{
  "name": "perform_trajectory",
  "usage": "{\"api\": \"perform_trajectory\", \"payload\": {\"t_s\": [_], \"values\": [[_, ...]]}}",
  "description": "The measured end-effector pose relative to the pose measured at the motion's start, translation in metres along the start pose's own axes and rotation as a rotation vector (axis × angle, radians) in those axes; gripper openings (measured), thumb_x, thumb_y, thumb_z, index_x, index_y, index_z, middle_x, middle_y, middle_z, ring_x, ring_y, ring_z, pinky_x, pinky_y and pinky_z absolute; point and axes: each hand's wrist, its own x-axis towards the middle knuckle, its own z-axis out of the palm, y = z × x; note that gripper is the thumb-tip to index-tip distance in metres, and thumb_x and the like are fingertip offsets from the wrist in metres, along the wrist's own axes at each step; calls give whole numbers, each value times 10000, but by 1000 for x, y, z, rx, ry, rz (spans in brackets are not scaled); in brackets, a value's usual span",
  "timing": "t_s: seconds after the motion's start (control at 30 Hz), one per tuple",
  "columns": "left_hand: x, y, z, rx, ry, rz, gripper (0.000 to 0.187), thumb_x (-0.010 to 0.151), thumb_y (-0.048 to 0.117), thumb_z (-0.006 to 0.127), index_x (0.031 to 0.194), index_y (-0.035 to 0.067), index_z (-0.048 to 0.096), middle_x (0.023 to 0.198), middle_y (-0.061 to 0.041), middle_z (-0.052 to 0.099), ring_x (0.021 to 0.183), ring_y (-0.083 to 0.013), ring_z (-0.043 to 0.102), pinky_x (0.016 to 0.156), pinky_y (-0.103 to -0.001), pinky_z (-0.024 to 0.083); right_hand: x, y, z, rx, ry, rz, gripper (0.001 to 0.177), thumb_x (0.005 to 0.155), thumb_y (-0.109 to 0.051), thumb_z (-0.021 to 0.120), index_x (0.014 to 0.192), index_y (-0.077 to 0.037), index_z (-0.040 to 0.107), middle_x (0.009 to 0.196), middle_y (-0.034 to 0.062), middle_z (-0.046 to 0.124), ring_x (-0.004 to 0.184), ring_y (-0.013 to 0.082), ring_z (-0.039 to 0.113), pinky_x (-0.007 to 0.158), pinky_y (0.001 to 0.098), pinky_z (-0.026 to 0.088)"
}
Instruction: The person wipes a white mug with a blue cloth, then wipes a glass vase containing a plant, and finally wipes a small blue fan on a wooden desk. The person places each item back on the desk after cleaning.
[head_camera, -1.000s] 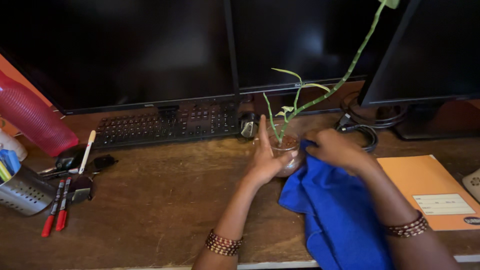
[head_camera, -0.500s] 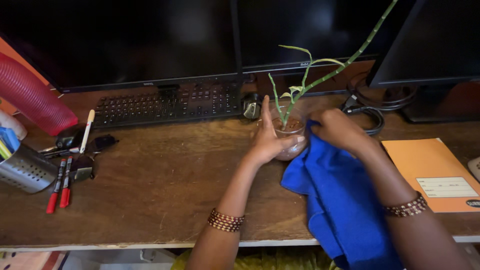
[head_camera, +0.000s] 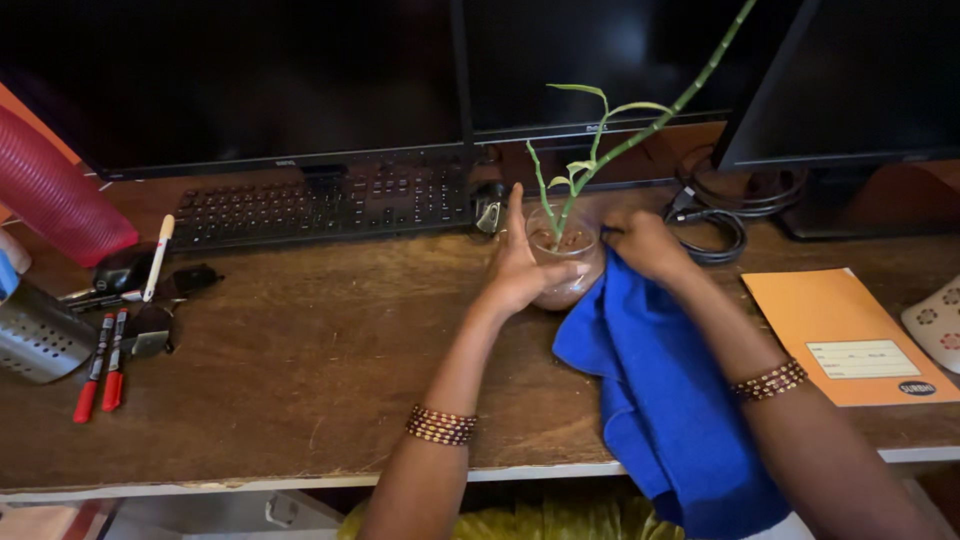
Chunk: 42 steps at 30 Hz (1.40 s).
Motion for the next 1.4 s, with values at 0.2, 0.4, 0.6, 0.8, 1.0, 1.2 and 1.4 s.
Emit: {"api": "perform_trajectory", "payload": {"t_s": [0.2,0.4,0.6,0.8,1.0,1.2,1.4], "values": [[-2,11,13,292,151,-73,1519,500,619,950,1627,242,5,1576,-235,380,1446,-408,400,1155,-648,257,-6,-24,-28,127,-94,196,280,845,-86,697,1106,-38,785,987,135,796,861,219,722,822,360,558],[-1,6,12,215,133,-48,1472,527,625,904,1626,261,-6,1625,-224,301,1480,-430,333,1147,-677,221,-14,-38,-45,120,-207,100,275,796,-99,727,1056,-69,812,954,127,813,814,197,730,787,343,572],[8,-1,3,37,-61,-135,1276,718,624,743,1639,337,-93,1722,-154,141,1555,-470,72,1174,-718,-50,-12,-35,-34,-30,-50,-3,299,810,-111,721,1098,-75,793,1039,162,777,907,255,741,851,370,554],[9,-4,-1,-119,-113,-29,1201,778,528,716,1629,295,-99,1706,-185,49,1570,-431,60,1219,-627,43,-7,-30,-22,15,-52,139,316,851,-128,700,1157,-80,761,1050,178,774,939,297,756,861,396,560],[16,-14,-9,-221,-162,-112,1091,827,373,679,1654,264,-24,1720,-194,60,1576,-378,41,1236,-528,123,-10,-41,-35,-24,-76,14,300,822,-117,715,1109,-75,789,1043,152,774,907,263,734,851,370,552],[20,-24,-11,-415,-216,-15,1116,818,366,732,1648,207,4,1704,-228,130,1592,-353,135,1266,-477,144,-18,-61,-53,95,-203,76,270,793,-104,725,1043,-58,815,980,113,811,853,204,736,820,327,566],[16,-18,-18,-252,-185,-112,1176,766,500,776,1652,224,55,1679,-219,173,1567,-351,140,1237,-494,170,-20,-63,-55,164,-236,96,269,792,-91,721,1041,-47,814,934,89,806,814,174,723,775,311,570]]}}
